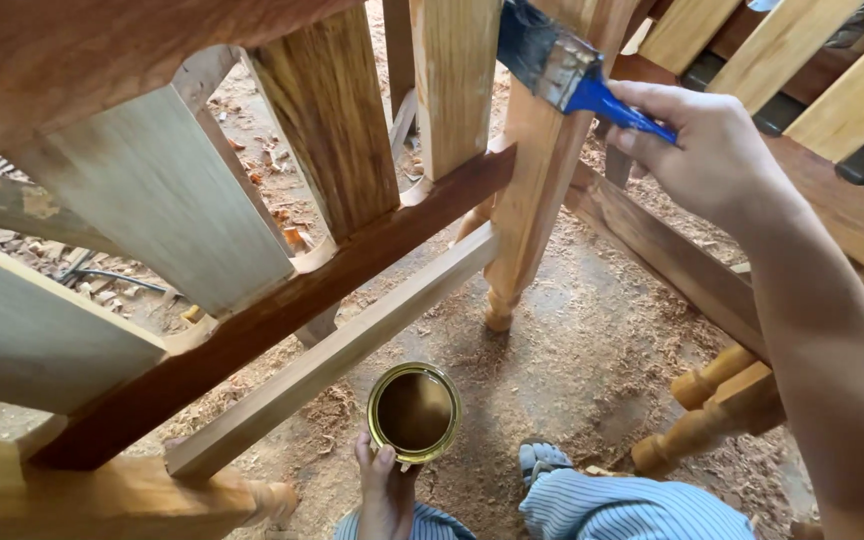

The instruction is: The person applies a dark wood stain to a wooden chair using a paintbrush. They hold a small can of stain in one hand and repeatedly dip the brush to coat the vertical slats and horizontal rails of the chair.

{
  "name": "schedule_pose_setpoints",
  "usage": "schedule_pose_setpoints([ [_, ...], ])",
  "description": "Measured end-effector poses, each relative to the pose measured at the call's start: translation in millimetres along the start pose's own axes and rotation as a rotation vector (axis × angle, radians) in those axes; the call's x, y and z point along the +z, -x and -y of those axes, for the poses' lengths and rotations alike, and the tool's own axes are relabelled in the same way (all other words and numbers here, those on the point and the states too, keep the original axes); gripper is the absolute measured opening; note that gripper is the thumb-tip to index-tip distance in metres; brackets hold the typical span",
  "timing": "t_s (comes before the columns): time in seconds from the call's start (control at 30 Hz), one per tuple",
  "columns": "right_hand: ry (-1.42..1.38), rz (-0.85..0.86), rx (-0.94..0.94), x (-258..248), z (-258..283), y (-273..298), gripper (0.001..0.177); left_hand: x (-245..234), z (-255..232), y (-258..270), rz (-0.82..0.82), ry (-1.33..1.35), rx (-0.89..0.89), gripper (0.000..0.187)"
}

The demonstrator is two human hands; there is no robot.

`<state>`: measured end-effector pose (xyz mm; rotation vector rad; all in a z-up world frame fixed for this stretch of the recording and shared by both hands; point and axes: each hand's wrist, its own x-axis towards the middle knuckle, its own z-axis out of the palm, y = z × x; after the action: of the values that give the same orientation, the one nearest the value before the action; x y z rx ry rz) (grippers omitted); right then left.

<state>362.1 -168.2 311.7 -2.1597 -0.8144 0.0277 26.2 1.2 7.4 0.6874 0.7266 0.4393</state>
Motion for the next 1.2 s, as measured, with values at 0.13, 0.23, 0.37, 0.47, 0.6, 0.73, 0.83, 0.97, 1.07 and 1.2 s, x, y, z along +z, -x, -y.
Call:
schedule_pose_setpoints([
  [0.13, 0.316, -0.068, -0.213, 0.4, 24.0, 11.6, 0.049, -5.2, 9.7, -0.9, -0.011, -0.024, -0.005, 0.112],
  [0.23, 0.424, 0.021, 0.114, 1.5, 39.8, 11.0, 0.056, -4.7, 11.5, -1.9, 0.028, -0.027, -0.006, 0.113],
  [0.37, 0.447, 0.017, -0.011, -2.0, 55.6, 1.1, 0.046, -8.2, 15.3, -9.0, -0.006, -0.052, -0.044, 0.115],
  [0.47, 0.232, -0.06, -0.098, -7.3, 34.9, -9.6, 0.041, -5.6, 12.2, -7.0, -0.034, -0.055, -0.062, 0.118],
  [0.6, 0.156, -0.062, -0.206, -7.3, 9.5, -12.4, 0.046, -3.6, 7.6, -4.7, -0.029, -0.081, -0.035, 0.123],
  [0.73, 0.481, -0.001, -0.453, 1.7, -35.3, -18.1, 0.045, -11.2, 15.4, -7.7, -0.05, -0.051, -0.049, 0.125],
  [0.83, 0.549, 0.1, -0.484, -2.3, -36.4, -21.9, 0.043, -13.8, 19.0, -11.5, -0.064, -0.076, -0.054, 0.126],
  [0.97, 0.344, 0.072, -0.377, -15.0, -18.8, -31.0, 0.043, -16.3, 23.0, -13.9, -0.041, -0.09, -0.053, 0.126],
  [1.07, 0.186, -0.051, -0.468, -17.9, -29.6, -44.8, 0.038, -18.6, 24.4, -14.3, -0.041, -0.092, -0.052, 0.122],
  [1.2, 0.209, -0.099, -0.582, -7.4, -37.1, -47.2, 0.042, -23.9, 24.8, -17.1, -0.058, -0.054, -0.048, 0.116],
])
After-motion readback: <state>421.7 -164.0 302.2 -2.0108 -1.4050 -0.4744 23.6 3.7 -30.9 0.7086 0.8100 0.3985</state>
